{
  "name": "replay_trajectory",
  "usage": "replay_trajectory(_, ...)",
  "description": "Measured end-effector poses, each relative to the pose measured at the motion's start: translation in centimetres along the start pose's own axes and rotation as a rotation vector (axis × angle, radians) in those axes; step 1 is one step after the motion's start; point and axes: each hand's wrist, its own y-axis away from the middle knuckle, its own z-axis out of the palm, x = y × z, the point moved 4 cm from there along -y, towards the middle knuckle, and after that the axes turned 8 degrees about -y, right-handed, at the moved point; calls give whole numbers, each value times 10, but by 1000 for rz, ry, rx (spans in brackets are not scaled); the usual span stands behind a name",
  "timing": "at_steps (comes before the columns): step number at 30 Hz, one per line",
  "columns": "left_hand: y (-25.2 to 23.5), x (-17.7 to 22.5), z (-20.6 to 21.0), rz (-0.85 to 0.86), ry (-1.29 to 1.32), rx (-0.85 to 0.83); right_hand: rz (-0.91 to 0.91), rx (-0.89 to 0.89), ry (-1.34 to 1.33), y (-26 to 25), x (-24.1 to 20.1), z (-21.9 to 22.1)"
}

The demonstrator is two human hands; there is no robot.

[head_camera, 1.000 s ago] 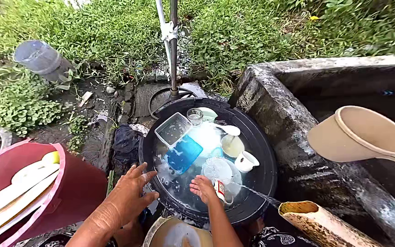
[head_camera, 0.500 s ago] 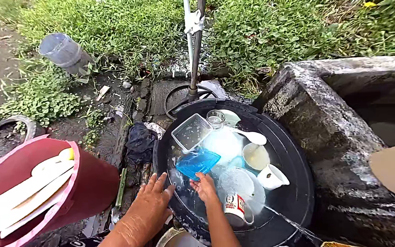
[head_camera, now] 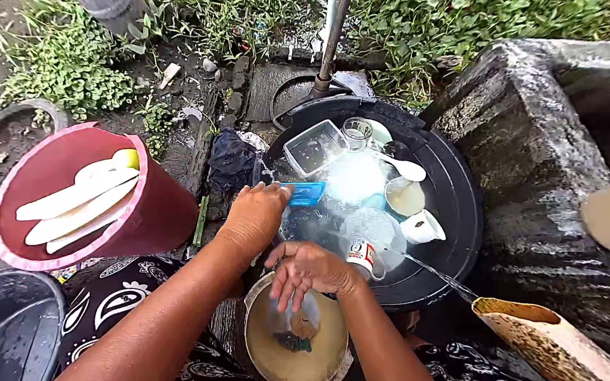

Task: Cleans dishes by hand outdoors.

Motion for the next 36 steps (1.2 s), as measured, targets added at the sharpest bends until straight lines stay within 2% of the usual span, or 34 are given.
replay_trajectory(2, 0, 1, -8, -41, 16, -23, 391, 83, 358, -3, 29, 9)
replay_trajectory(4, 1, 7, -21, -66, 48, -25, 713, 174, 706, -10, 77, -5)
replay_trajectory(7, 5, 17, -34, -24, 129, 80, 925, 313, 1035, 5, 157, -41)
replay_trajectory(9, 7, 20, -36, 13, 150, 123, 922, 374, 1137, 27, 206, -66)
replay_trajectory(11, 8, 21, -36, 54, 154, 150, 758, 372, 1193, 48, 236, -86)
replay_trajectory(13, 9, 21, -36, 93, 149, 198, 550, 303, 1290, 57, 250, -99)
replay_trajectory(17, 6, 18, -33, 131, 133, 244, 293, 187, 1484, 47, 264, -106)
replay_trajectory(19, 3, 17, -31, 131, 138, 249, 328, 133, 1476, 42, 269, -106)
replay_trajectory(22, -1, 16, -27, 131, 120, 248, 506, 97, 1370, 39, 266, -106)
replay_trajectory(25, -3, 18, -25, 145, 93, 245, 393, 128, 1476, 41, 261, -100)
replay_trajectory(31, -3, 21, -23, 159, 131, 228, 642, 235, 1284, 28, 226, -83)
replay_trajectory(33, -4, 19, -23, 136, 189, 188, 691, 288, 1257, 26, 215, -78)
replay_trajectory(36, -6, 18, -27, 23, 377, 18, 829, 343, 1189, 23, 200, -70)
